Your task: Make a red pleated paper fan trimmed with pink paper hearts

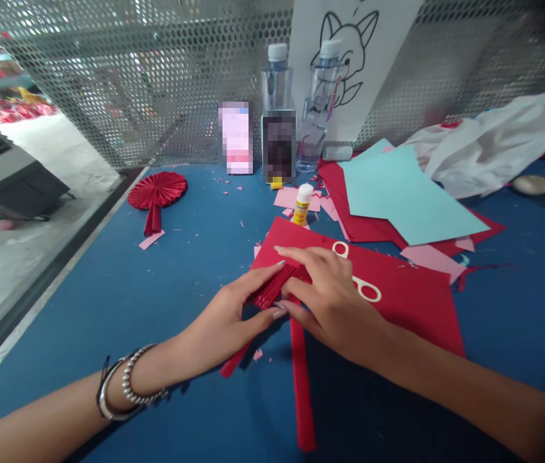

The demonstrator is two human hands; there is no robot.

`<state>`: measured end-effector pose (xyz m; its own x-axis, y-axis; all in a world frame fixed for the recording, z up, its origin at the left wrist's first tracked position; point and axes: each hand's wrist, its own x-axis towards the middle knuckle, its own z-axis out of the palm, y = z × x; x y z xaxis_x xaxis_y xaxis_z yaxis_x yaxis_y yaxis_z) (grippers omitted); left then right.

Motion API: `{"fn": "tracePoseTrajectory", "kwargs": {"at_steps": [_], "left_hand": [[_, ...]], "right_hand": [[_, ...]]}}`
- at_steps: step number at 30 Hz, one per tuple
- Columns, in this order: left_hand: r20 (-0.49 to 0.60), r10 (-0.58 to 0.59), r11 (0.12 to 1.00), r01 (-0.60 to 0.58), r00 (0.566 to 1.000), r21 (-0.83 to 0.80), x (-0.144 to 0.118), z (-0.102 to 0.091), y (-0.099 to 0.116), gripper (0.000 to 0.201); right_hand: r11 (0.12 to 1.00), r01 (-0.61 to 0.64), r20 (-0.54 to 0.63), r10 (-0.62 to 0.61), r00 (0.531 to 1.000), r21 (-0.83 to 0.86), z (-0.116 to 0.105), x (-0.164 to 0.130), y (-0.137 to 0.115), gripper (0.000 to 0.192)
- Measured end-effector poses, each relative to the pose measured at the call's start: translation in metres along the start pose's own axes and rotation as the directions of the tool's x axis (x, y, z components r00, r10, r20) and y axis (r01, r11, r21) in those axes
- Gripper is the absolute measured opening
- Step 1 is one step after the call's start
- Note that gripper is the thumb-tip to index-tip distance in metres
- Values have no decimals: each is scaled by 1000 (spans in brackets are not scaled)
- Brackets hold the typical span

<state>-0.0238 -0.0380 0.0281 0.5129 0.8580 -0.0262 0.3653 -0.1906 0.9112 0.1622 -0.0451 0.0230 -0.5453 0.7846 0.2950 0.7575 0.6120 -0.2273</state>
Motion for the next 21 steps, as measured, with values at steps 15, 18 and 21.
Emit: {"fn": "tracePoseTrajectory", "kwargs": {"at_steps": [15,18,21], "left_hand": [[344,-200,848,338,918,-409,-1,-11,2,46],[351,-147,848,301,925,-436,-1,-11,3,43],[377,-149,845,316,914,-433,-1,-11,4,44]], "right_hand": [[574,-269,306,34,952,773,-18,10,32,39],[589,-296,328,56,943,752,-17,10,30,37],[574,-294,314,67,947,764,-16,10,31,34]]}}
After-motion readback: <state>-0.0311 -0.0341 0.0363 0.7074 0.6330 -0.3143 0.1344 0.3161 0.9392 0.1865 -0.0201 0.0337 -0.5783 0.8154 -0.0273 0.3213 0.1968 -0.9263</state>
